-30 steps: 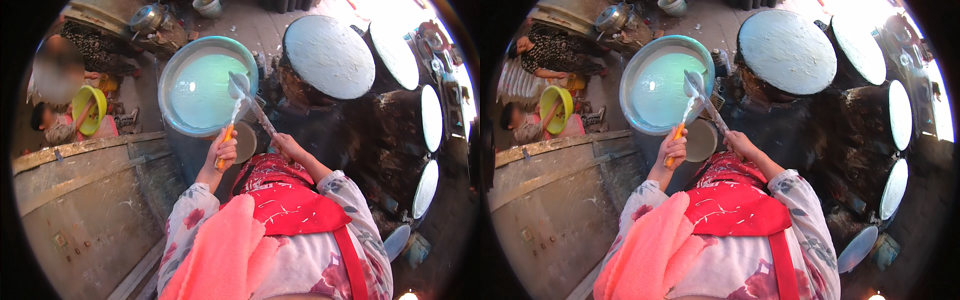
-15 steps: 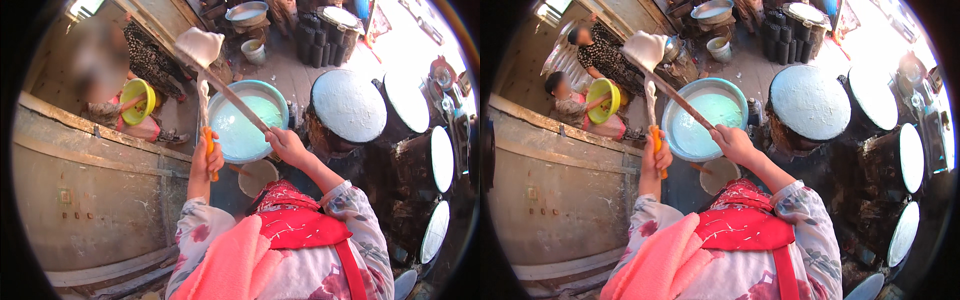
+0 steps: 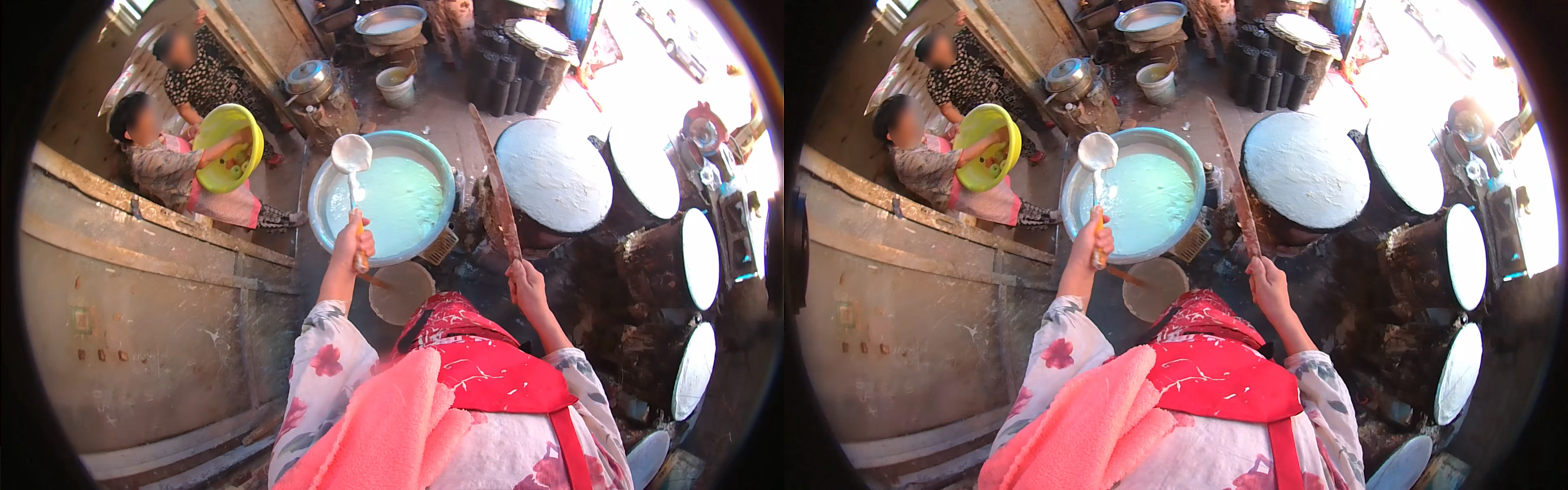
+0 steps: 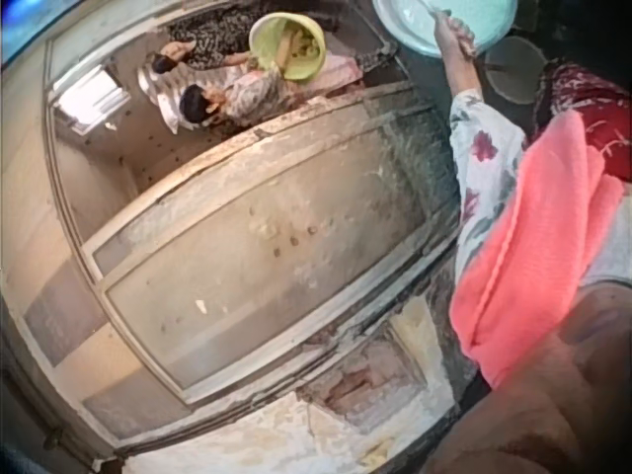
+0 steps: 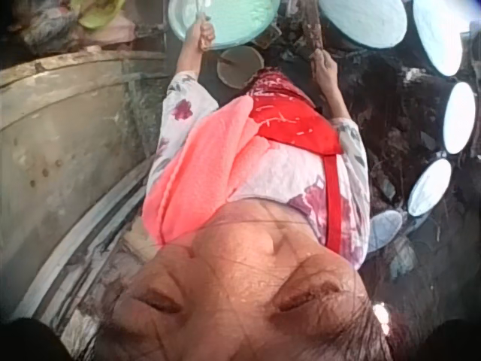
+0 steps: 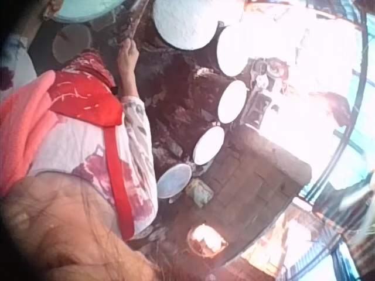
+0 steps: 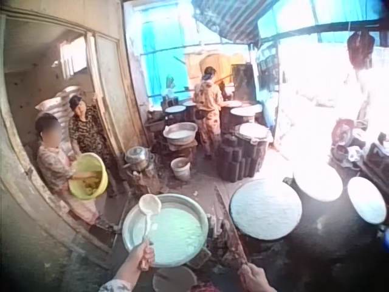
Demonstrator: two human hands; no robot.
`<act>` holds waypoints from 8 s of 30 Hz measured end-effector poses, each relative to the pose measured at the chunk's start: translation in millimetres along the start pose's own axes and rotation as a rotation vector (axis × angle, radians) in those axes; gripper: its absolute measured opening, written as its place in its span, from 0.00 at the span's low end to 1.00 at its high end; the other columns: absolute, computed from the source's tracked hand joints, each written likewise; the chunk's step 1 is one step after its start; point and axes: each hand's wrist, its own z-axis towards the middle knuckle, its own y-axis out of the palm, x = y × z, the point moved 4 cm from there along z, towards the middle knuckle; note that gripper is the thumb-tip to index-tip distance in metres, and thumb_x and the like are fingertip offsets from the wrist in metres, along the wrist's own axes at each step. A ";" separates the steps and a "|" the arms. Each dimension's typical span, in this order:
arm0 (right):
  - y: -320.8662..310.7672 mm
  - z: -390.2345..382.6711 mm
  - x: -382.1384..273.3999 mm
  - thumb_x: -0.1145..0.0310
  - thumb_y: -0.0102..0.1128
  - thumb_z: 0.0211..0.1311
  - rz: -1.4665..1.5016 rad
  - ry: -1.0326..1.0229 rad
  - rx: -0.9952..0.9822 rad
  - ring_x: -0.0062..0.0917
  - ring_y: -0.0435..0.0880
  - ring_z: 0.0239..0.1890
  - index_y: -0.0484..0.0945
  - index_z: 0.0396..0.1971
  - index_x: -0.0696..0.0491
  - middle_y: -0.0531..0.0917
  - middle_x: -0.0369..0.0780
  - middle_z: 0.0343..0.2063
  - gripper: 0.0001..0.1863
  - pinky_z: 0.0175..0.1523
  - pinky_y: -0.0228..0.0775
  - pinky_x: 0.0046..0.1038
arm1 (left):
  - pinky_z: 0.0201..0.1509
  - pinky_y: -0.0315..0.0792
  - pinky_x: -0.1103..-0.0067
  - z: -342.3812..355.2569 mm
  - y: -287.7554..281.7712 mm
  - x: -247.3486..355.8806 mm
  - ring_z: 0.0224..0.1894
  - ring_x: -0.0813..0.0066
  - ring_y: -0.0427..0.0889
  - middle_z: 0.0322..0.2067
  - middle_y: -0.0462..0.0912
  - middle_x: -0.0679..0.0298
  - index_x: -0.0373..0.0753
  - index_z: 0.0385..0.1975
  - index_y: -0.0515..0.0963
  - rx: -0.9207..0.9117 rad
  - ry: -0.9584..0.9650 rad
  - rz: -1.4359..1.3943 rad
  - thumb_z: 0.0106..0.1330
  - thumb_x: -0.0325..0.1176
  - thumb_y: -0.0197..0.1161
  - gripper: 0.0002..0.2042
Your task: The person prepares and cooks thin rice cakes on multiple round griddles. They scoop batter from a basin, pour it onto hot surfaces, and spread it evenly with a wooden tool. The person flips the cakes as they cook and removes finished ones to a stack.
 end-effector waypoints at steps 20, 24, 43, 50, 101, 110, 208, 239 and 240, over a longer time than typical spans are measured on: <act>-9.0 -28.6 52.5 0.55 0.39 0.69 0.081 0.098 0.164 0.14 0.62 0.06 0.69 0.27 0.54 0.66 0.32 0.10 0.19 0.12 0.53 0.18 | 0.15 0.63 0.84 22.4 3.5 64.4 0.09 0.85 0.60 0.13 0.60 0.73 0.37 0.36 0.66 -0.142 0.020 -0.186 0.69 0.45 0.49 0.15; -3.0 -28.1 51.5 0.56 0.40 0.69 0.105 0.118 0.159 0.15 0.63 0.07 0.69 0.27 0.55 0.67 0.32 0.10 0.18 0.13 0.53 0.19 | 0.12 0.62 0.80 34.6 -17.1 75.9 0.08 0.78 0.64 0.14 0.67 0.67 0.39 0.33 0.65 0.445 0.550 0.999 0.67 0.44 0.51 0.14; -35.0 -27.5 68.8 0.55 0.40 0.69 0.190 0.140 0.221 0.16 0.62 0.06 0.69 0.26 0.54 0.66 0.33 0.10 0.19 0.12 0.53 0.20 | 0.10 0.58 0.89 -57.8 148.4 207.6 0.07 0.89 0.57 0.14 0.59 0.73 0.35 0.48 0.65 -0.816 0.024 -0.165 0.73 0.45 0.39 0.18; -58.7 -29.3 77.8 0.55 0.40 0.69 0.255 0.128 0.192 0.16 0.61 0.06 0.68 0.26 0.54 0.66 0.33 0.09 0.19 0.11 0.53 0.19 | 0.13 0.60 0.89 -36.3 136.1 154.0 0.09 0.88 0.59 0.15 0.60 0.72 0.35 0.42 0.68 -0.627 0.103 -0.180 0.72 0.43 0.44 0.15; -371.2 -465.5 217.1 0.60 0.46 0.67 0.874 -0.098 2.670 0.17 0.65 0.07 0.68 0.33 0.54 0.71 0.35 0.15 0.11 0.12 0.56 0.20 | 0.12 0.53 0.91 -471.6 719.6 -687.4 0.10 0.90 0.57 0.15 0.59 0.74 0.38 0.48 0.63 -2.059 -1.774 1.389 0.71 0.42 0.45 0.15; -349.0 -468.3 212.7 0.61 0.46 0.67 0.949 0.003 2.834 0.19 0.66 0.07 0.68 0.34 0.55 0.70 0.35 0.14 0.11 0.13 0.58 0.23 | 0.12 0.57 0.85 -518.2 689.1 -710.8 0.10 0.83 0.63 0.16 0.66 0.70 0.39 0.41 0.67 -2.854 -0.933 1.422 0.64 0.38 0.56 0.12; -422.7 -670.1 221.9 0.74 0.48 0.53 -0.410 1.248 1.657 0.40 0.82 0.30 0.74 0.33 0.59 0.81 0.46 0.24 0.09 0.35 0.73 0.39 | 0.13 0.56 0.86 -351.9 728.0 -706.5 0.11 0.86 0.62 0.15 0.65 0.72 0.37 0.51 0.68 -2.062 -0.132 1.782 0.64 0.35 0.56 0.17; -355.8 -654.7 205.0 0.72 0.50 0.54 -0.320 1.215 1.402 0.42 0.80 0.29 0.72 0.34 0.57 0.80 0.47 0.23 0.08 0.33 0.70 0.41 | 0.16 0.61 0.83 -336.5 695.6 -679.6 0.13 0.83 0.66 0.15 0.69 0.69 0.36 0.52 0.68 -2.180 -0.099 1.836 0.64 0.36 0.56 0.18; -360.3 -640.4 201.9 0.70 0.50 0.55 -0.335 1.194 1.316 0.42 0.80 0.28 0.71 0.34 0.57 0.79 0.46 0.22 0.08 0.33 0.70 0.42 | 0.18 0.64 0.81 -332.1 696.7 -679.5 0.14 0.80 0.69 0.17 0.71 0.68 0.36 0.53 0.67 -2.191 -0.065 1.874 0.63 0.36 0.57 0.20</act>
